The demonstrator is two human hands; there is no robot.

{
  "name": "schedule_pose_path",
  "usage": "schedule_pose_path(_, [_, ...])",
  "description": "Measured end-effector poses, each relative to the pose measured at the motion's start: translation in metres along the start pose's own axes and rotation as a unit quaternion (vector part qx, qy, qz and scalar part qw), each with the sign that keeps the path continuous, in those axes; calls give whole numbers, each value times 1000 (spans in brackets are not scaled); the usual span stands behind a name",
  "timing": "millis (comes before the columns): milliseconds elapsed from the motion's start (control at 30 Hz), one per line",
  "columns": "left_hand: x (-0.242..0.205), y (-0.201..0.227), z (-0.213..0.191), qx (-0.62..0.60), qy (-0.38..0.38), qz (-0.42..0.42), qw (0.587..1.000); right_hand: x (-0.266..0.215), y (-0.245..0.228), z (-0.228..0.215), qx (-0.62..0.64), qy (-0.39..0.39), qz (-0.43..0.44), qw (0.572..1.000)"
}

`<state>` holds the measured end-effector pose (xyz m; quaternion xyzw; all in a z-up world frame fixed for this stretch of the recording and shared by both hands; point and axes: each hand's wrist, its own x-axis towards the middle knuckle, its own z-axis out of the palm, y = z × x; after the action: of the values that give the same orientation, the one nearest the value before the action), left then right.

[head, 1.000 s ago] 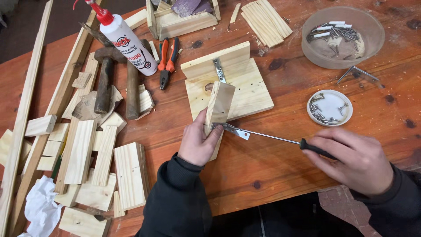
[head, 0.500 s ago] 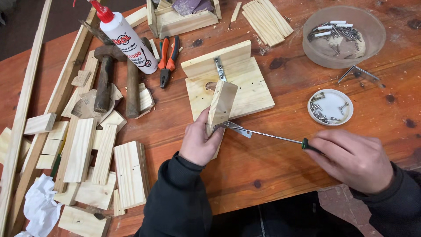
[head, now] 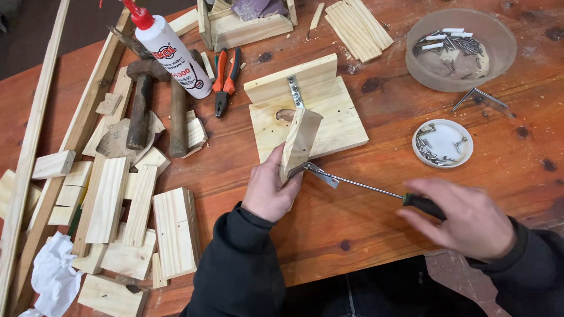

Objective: The person attaches metal hinges to small wooden boards using a screwdriver and screws. They align each hinge, insert screws, and tighten them to secure the hinge to the wood. The person repeats this process for multiple boards on a cluttered workbench.

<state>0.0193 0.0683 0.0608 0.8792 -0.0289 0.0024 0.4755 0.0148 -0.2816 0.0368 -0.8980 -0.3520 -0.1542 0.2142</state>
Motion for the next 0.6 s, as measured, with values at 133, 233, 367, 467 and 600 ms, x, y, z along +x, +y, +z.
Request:
schedule_pose_path(133, [0, -4, 1, 22, 11, -4, 1000, 10, -9, -10, -72, 11, -96, 993])
schedule_pose_path(233, [0, -2, 0, 34, 7, -5, 999, 16, -15, -17, -120, 30, -117, 985])
schedule_pose_path(367, [-1, 2, 1, 40, 5, -11, 999, 8, -12, -7, -114, 19, -111, 987])
schedule_pose_path(467, [-3, 9, -1, 24, 7, -11, 1000, -1, -4, 2, 0, -46, -59, 997])
schedule_pose_path(600, [-3, 7, 0, 49, 10, -27, 998, 0, -3, 2, 96, -95, 35, 990])
